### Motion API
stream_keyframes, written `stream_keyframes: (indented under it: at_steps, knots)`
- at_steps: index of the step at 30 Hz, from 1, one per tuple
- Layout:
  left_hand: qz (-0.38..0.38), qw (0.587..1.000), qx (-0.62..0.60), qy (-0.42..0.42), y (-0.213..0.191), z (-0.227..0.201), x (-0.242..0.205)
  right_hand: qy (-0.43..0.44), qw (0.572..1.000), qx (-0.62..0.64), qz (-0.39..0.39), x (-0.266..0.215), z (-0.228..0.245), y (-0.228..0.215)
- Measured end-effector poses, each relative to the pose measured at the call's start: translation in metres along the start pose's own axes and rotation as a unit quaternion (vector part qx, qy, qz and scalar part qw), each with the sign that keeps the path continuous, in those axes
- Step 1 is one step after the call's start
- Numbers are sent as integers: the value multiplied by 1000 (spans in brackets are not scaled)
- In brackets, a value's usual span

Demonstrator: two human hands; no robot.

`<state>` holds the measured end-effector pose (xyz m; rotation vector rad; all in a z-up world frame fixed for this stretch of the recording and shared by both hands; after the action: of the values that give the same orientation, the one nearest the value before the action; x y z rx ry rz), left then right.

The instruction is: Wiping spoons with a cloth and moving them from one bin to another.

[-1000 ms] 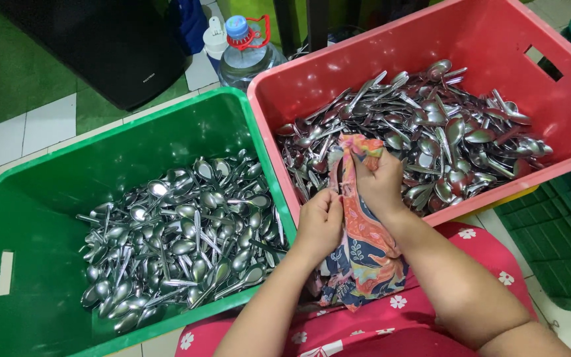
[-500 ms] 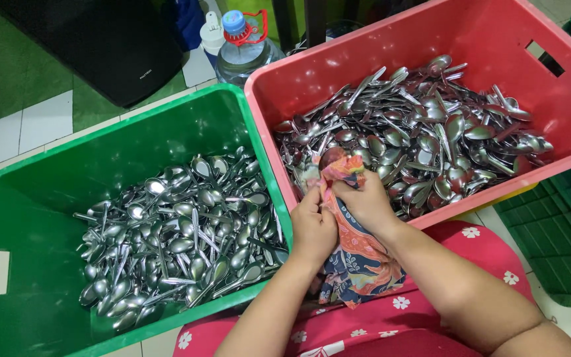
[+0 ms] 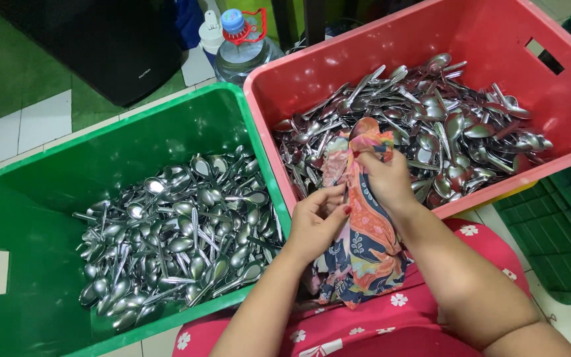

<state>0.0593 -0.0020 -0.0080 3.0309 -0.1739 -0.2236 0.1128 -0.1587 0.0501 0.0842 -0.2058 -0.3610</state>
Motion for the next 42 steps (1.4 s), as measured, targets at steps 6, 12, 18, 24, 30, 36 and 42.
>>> stream_keyframes:
  at_steps: [6,12,18,24,30,36,42]
  knots:
    - [-17,997,32,64,4,-13,-5,18,999,28,13,6,-21,-8]
    - [-89,988,83,93,2,-16,-6,39,994,81,64,-10,1,13]
    - [-170,984,38,45,-17,-12,-1,63,978,125,152,-21,-5,16]
    - [-216,972,81,50,-18,-19,0,119,962,147,195,-22,-42,9]
    - [-187,967,132,111,-6,-39,-6,-6,968,20,250,-22,-44,9]
    - [-84,923,201,318,15,-54,-29,-97,975,-11,201,-3,-33,10]
    - [-1,871,272,409,34,-74,-51,-135,944,16,301,-23,-56,27]
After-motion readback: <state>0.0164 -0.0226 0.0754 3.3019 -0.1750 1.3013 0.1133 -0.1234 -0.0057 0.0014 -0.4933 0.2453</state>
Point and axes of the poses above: each hand's wrist, its own x-axis towards the middle knuckle, its own y-axis out of the palm, z = x × y, the point moved 6 cm from there along x, towards the middle knuckle, and after that the axes turned 12 degrees about -y, right-handed, at the moved point
